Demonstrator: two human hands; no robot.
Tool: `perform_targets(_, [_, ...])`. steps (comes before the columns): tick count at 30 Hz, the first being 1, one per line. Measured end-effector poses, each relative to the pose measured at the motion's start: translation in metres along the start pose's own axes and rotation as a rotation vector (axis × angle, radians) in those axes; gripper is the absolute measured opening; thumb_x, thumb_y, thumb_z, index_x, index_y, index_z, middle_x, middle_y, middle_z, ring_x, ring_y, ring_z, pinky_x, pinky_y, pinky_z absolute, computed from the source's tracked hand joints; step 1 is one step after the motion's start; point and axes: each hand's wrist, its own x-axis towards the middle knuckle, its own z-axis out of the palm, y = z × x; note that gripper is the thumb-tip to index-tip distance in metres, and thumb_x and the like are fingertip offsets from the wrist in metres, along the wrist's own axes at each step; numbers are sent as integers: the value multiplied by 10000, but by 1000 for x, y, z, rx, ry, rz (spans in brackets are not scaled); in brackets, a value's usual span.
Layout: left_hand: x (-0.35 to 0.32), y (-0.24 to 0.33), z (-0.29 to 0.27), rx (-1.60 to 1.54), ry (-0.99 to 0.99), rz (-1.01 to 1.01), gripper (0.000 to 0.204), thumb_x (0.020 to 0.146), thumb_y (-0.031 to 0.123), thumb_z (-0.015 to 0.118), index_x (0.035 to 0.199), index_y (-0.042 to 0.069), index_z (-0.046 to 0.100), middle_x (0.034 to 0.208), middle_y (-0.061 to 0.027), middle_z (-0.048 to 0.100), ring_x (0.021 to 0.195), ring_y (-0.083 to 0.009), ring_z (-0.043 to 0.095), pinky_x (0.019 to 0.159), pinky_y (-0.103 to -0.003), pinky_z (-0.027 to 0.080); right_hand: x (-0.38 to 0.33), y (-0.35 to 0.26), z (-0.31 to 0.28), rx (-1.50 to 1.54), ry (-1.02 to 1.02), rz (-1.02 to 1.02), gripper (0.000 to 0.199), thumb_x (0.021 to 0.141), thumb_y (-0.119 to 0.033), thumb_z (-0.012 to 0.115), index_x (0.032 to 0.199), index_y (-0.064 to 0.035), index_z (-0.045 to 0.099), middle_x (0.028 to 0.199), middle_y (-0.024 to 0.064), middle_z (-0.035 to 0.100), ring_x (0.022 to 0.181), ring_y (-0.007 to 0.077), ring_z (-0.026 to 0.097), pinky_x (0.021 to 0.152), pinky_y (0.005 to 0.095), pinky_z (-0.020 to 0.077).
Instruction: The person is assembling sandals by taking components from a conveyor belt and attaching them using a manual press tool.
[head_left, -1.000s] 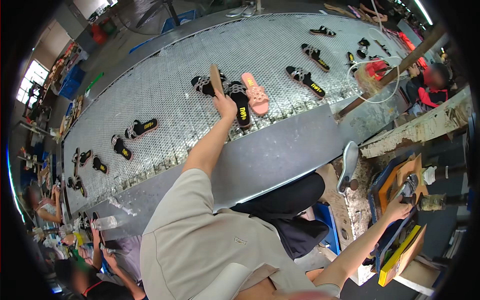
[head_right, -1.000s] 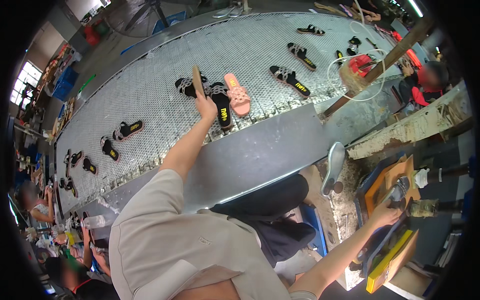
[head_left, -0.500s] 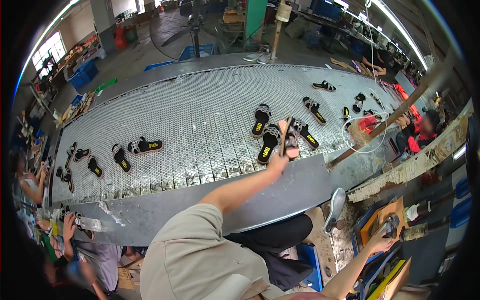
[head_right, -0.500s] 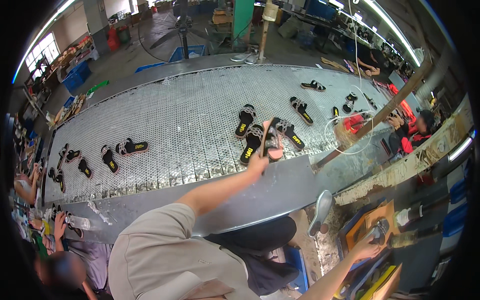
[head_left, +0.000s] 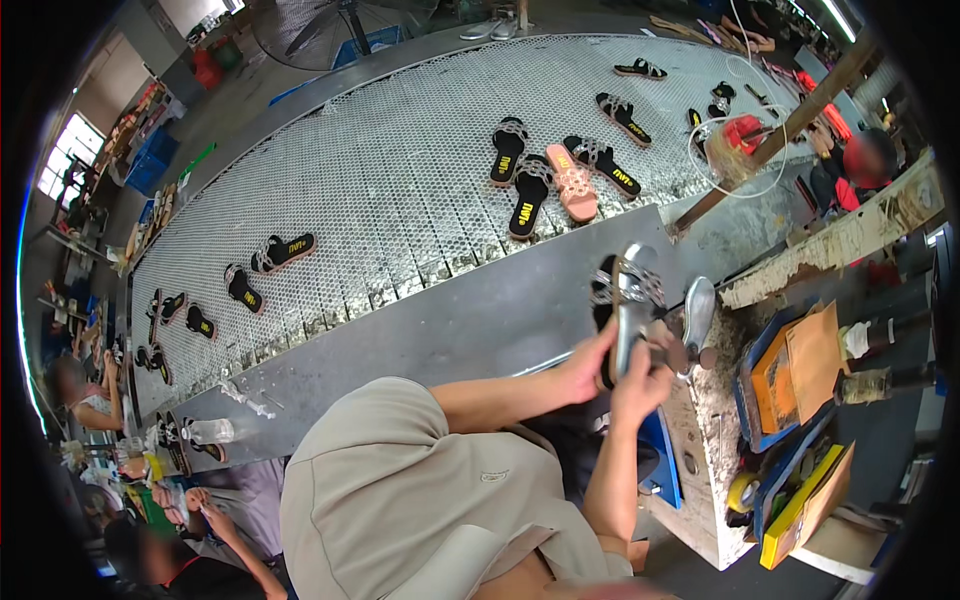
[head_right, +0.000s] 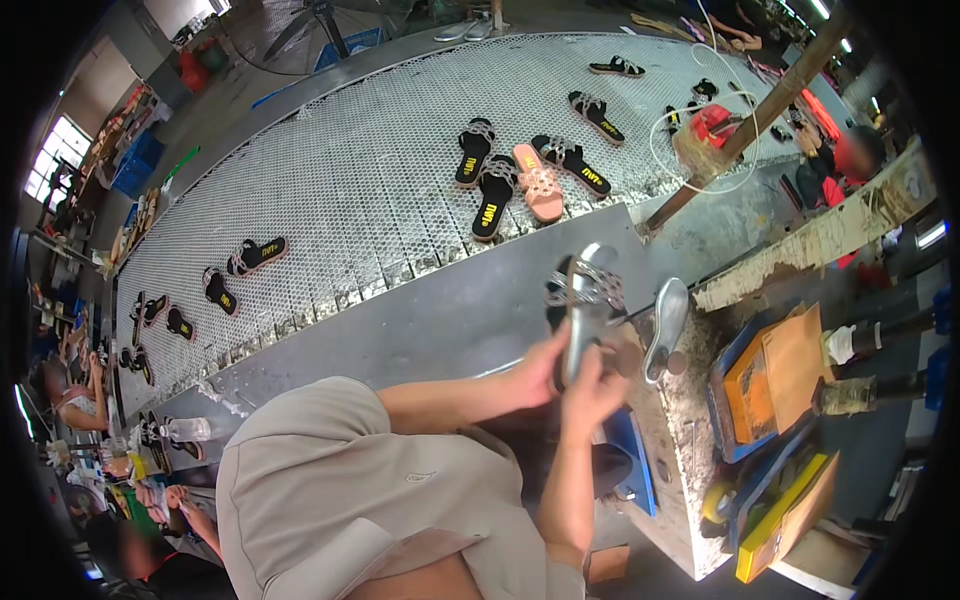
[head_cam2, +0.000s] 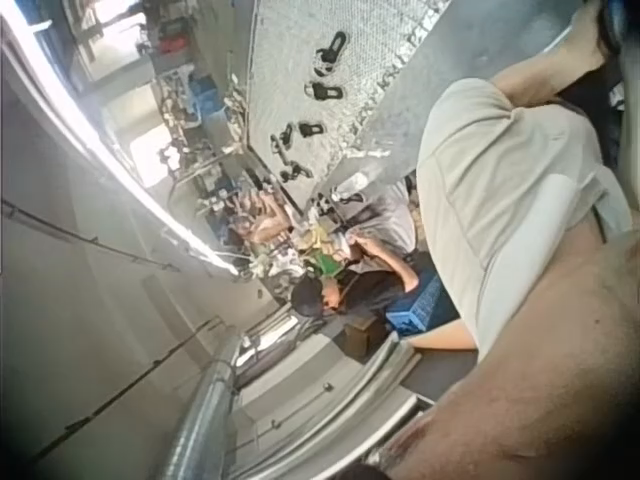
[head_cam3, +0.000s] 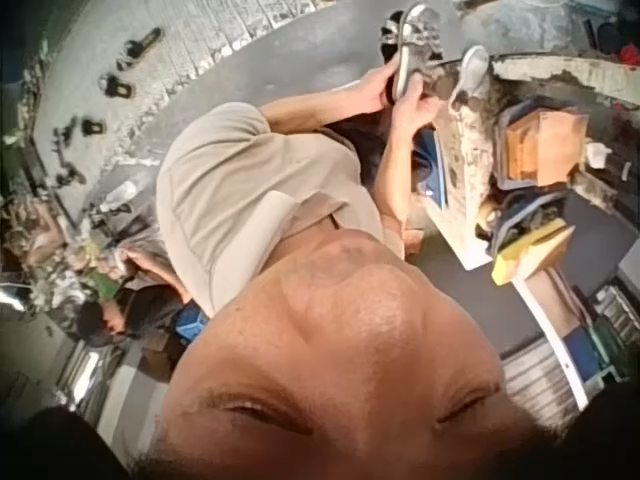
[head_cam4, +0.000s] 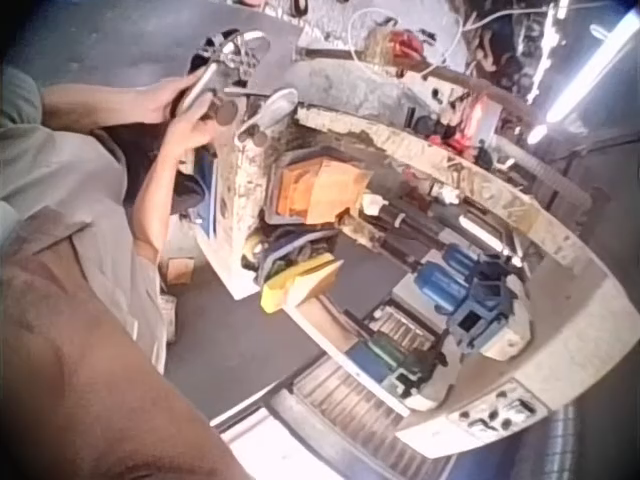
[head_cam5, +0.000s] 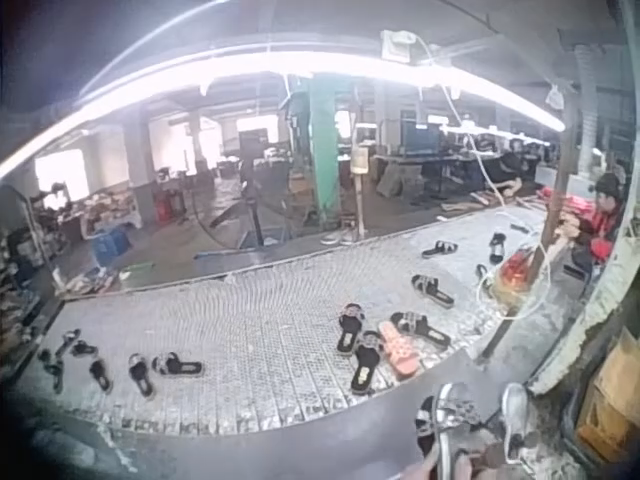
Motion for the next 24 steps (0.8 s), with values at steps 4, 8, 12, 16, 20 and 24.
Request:
perform_targets(4, [-27, 73, 14, -14, 108, 235, 643, 1083, 605, 404, 1454, 96, 530, 1313, -128, 682, 1184, -293, 675, 1061, -465, 533, -15, 3, 47, 128, -45, -75, 331, 959, -115, 703, 1232, 48, 613, 1142, 108, 641, 1027, 191, 635, 917, 349, 513])
perform_targets(8, [-30, 191, -41, 23, 338, 592, 569, 1070, 586, 485, 1335, 93, 588, 1243, -96, 696, 1138, -285, 677, 1003, -472, 551, -41, 3, 56, -20, -295, -269, 280, 944, -67, 717, 1194, 19, 627, 1136, 81, 638, 1075, 183, 617, 963, 341, 489])
perform_targets(12, [-95, 319, -189, -38, 923, 1041, 533, 1036, 589, 568, 1150, 70, 614, 1046, -84, 684, 951, -281, 678, 845, -468, 578, -54, -6, 53, 42, -426, -253, 88, 907, -50, 733, 941, -9, 662, 1129, 137, 639, 1228, 285, 595, 1031, 415, 465])
perform_targets(16, [-132, 297, -187, 156, 1376, 981, 640, 1028, 645, 534, 946, 10, 546, 761, -105, 603, 701, -261, 632, 652, -411, 556, -52, 6, 42, 6, -379, -255, 84, 903, -49, 728, 941, -6, 667, 1131, 144, 643, 1256, 291, 587, 1017, 412, 474])
perform_targets(20, [-82, 213, -117, 287, 824, 909, 686, 1056, 675, 422, 1033, 9, 586, 860, -105, 647, 738, -231, 653, 716, -370, 573, -43, 7, 35, 13, -380, -279, 66, 904, -50, 711, 922, -24, 653, 1087, 128, 645, 1247, 286, 584, 1057, 455, 453])
perform_targets(24, [-26, 133, -34, 150, 540, 537, 827, 1050, 731, 289, 1363, 16, 562, 1142, -159, 702, 960, -286, 707, 855, -438, 586, -40, 9, 32, 103, -350, -202, 120, 895, -32, 730, 982, 17, 664, 1353, 171, 570, 1075, 202, 632, 919, 351, 515])
